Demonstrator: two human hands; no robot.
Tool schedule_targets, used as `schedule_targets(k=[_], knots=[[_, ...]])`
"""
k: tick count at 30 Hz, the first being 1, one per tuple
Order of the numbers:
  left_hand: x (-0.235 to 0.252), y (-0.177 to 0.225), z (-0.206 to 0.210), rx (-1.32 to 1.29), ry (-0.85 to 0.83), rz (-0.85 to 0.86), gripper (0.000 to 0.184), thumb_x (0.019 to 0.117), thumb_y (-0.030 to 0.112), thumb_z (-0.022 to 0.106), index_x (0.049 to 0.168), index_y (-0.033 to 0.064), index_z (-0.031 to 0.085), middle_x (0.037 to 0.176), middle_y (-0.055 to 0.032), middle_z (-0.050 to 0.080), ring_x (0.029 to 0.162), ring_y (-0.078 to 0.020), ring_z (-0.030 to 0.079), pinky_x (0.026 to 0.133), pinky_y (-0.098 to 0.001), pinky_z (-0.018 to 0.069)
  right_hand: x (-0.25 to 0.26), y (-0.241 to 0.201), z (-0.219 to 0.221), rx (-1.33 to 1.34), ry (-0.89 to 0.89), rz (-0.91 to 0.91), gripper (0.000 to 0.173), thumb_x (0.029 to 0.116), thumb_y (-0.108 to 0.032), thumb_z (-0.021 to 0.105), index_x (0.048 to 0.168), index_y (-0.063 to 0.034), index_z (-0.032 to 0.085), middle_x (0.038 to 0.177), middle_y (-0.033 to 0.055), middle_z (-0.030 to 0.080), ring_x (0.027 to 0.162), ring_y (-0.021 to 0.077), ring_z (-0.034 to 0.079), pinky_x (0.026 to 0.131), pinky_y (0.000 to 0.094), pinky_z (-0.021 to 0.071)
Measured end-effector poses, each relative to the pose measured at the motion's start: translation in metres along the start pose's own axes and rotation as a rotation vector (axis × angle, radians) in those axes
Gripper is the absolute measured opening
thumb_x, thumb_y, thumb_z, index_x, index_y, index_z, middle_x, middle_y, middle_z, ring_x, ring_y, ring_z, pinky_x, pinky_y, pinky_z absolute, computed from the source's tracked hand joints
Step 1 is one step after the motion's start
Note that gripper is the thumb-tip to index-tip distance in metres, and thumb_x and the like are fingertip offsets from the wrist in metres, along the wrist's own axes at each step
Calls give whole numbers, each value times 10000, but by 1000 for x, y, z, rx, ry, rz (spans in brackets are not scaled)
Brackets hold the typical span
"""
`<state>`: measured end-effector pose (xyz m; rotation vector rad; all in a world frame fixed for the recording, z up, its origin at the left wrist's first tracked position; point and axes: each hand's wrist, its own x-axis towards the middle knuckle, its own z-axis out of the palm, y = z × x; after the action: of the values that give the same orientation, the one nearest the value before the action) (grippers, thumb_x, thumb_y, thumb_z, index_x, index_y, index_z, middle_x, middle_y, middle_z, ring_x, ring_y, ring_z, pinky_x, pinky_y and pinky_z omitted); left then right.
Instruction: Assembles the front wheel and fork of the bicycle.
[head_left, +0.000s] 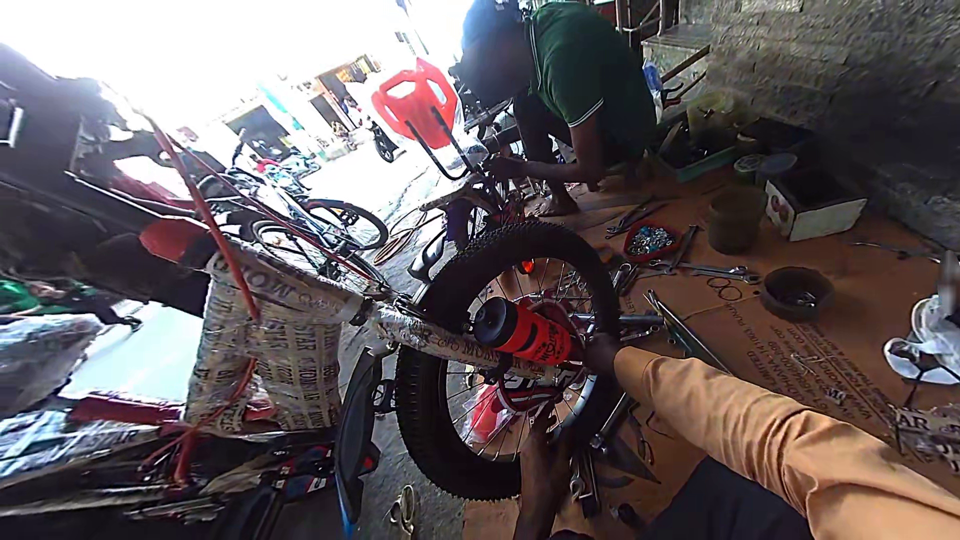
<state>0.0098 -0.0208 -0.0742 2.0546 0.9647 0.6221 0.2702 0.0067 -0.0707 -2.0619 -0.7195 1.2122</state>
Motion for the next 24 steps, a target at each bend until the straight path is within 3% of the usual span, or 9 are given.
schedule_targets(k=[3, 5, 9, 12, 14, 16, 19, 22, 24], knots=[[4, 8, 1, -80, -119, 39, 494, 980, 268, 634, 1421, 53, 572, 1341, -101, 657, 1137, -163, 691, 960, -354, 600, 4, 5, 3, 53, 34, -22, 426, 951, -210, 669, 1302, 15, 580, 1040, 183, 709, 874, 276, 721, 829, 464, 596], [9, 16, 3, -165, -215, 20, 552, 978, 287, 642, 1463, 50, 527, 1402, -113, 618, 1192, -181, 666, 985, -369, 589, 1, 3, 3, 92, 73, -54, 476, 959, -209, 668, 1367, -12, 524, 1046, 190, 705, 869, 291, 721, 825, 478, 598], [30, 26, 15, -303, -310, -67, 771, 948, 330, 674, 1583, 61, 328, 1546, -160, 465, 1337, -228, 563, 1062, -408, 536, -5, 0, -1, -30, 40, -76, 481, 950, -300, 700, 1309, -1, 585, 1089, 211, 705, 941, 326, 716, 882, 525, 577], [43, 23, 28, -329, -284, -91, 864, 947, 328, 669, 1626, 68, 203, 1643, -171, 307, 1462, -252, 417, 1174, -436, 422, -7, 2, -3, -122, -1, -75, 467, 964, -292, 667, 1320, -3, 581, 1105, 217, 701, 944, 337, 716, 879, 535, 573], [47, 21, 34, -295, -279, -84, 875, 951, 330, 657, 1636, 79, 173, 1667, -166, 253, 1498, -263, 356, 1207, -458, 365, -11, 3, -4, -249, 36, -122, 505, 950, -314, 692, 1344, -17, 581, 1160, 220, 691, 1038, 354, 697, 933, 556, 546], [47, 22, 39, -260, -272, -85, 889, 945, 321, 658, 1639, 79, 157, 1680, -172, 213, 1504, -273, 338, 1194, -467, 364, -16, 6, -3, -404, 93, -154, 586, 930, -351, 712, 1376, -4, 556, 1257, 250, 655, 1191, 402, 636, 1020, 600, 490], [47, 23, 44, -210, -234, -75, 901, 946, 332, 662, 1632, 46, 153, 1669, -205, 218, 1506, -277, 331, 1196, -452, 360, -27, 5, 1, -548, 134, -118, 596, 939, -362, 672, 1360, 42, 551, 1242, 281, 646, 1193, 435, 624, 999, 629, 492], [47, 22, 41, -152, -222, -79, 895, 963, 356, 641, 1630, 29, 141, 1655, -196, 271, 1495, -258, 364, 1205, -434, 361, -52, -8, -2, -612, -6, -115, 572, 982, -420, 613, 1292, 61, 616, 1299, 279, 631, 1259, 424, 589, 1049, 623, 454], [45, 24, 39, -163, -228, -87, 893, 962, 350, 640, 1630, 28, 142, 1647, -194, 292, 1484, -262, 379, 1198, -442, 367, -79, -27, -6, -589, -80, -103, 497, 1034, -338, 546, 1306, 72, 618, 1375, 281, 592, 1324, 413, 544, 1099, 602, 411]])
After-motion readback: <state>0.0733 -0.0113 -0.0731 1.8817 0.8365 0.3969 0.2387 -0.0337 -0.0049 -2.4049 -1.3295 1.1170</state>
